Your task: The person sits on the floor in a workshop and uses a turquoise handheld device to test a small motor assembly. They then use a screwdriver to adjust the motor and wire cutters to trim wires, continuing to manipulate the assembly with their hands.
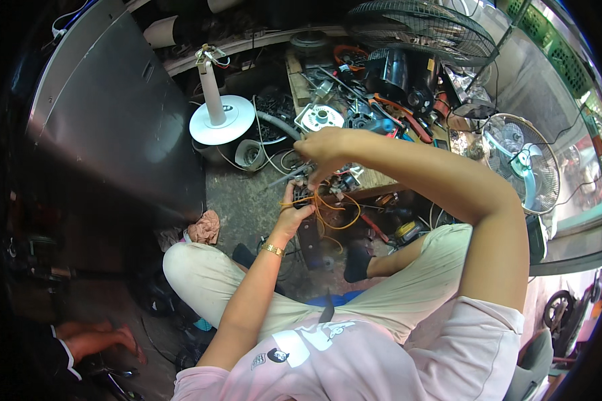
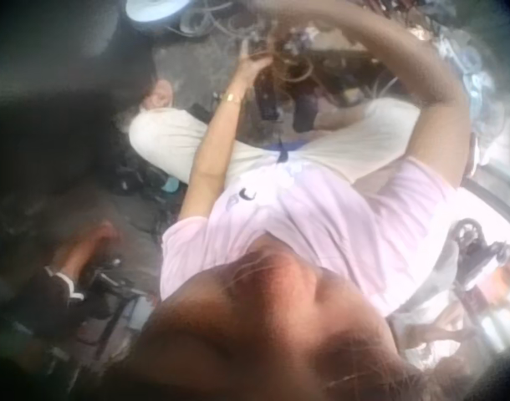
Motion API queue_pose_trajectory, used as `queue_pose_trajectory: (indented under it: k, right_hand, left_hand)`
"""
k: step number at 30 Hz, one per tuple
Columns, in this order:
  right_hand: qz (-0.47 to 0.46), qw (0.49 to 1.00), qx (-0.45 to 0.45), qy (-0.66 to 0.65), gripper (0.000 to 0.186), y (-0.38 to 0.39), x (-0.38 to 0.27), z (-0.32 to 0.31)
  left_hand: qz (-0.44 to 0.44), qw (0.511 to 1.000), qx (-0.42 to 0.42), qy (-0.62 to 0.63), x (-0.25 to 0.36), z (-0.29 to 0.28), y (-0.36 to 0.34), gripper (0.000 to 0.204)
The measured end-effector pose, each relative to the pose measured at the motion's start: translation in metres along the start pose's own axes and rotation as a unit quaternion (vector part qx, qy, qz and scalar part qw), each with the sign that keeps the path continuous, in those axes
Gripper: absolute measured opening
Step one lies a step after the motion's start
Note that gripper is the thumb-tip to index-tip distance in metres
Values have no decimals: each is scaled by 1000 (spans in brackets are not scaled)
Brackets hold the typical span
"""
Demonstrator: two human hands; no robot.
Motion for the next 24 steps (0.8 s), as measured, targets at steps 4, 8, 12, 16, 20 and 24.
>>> queue_pose_trajectory:
  k: [4,8,12,16,20,24]
  right_hand:
    - [96,990,-19,-100,37,57,-5,10]
    - [168,979,-71,-92,26,81,-9,67]
    - [199,962,-58,-180,30,83,16,134]
    - [188,958,14,-215,33,82,11,147]
    - [187,953,17,-237,34,76,6,142]
    - [184,954,11,-238,35,73,7,146]
  left_hand:
    - [-36,996,-23,73,-9,-4,-1,66]
    - [-50,993,-44,94,-15,-6,-2,65]
    - [-77,990,-62,104,-13,-1,-3,64]
    - [-74,992,-55,87,-11,3,0,64]
    - [-50,994,-64,68,-16,-1,-1,67]
    - [-42,995,-57,74,-17,2,-1,69]
Point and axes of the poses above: each hand's wrist, its own y-axis away from the middle knuckle, its own z-axis out of the palm, x = y × z, the point moved 1 cm from there along -y, towards the middle knuckle, and after that the axes turned 11 degrees about -x, right-handed, at the moved point
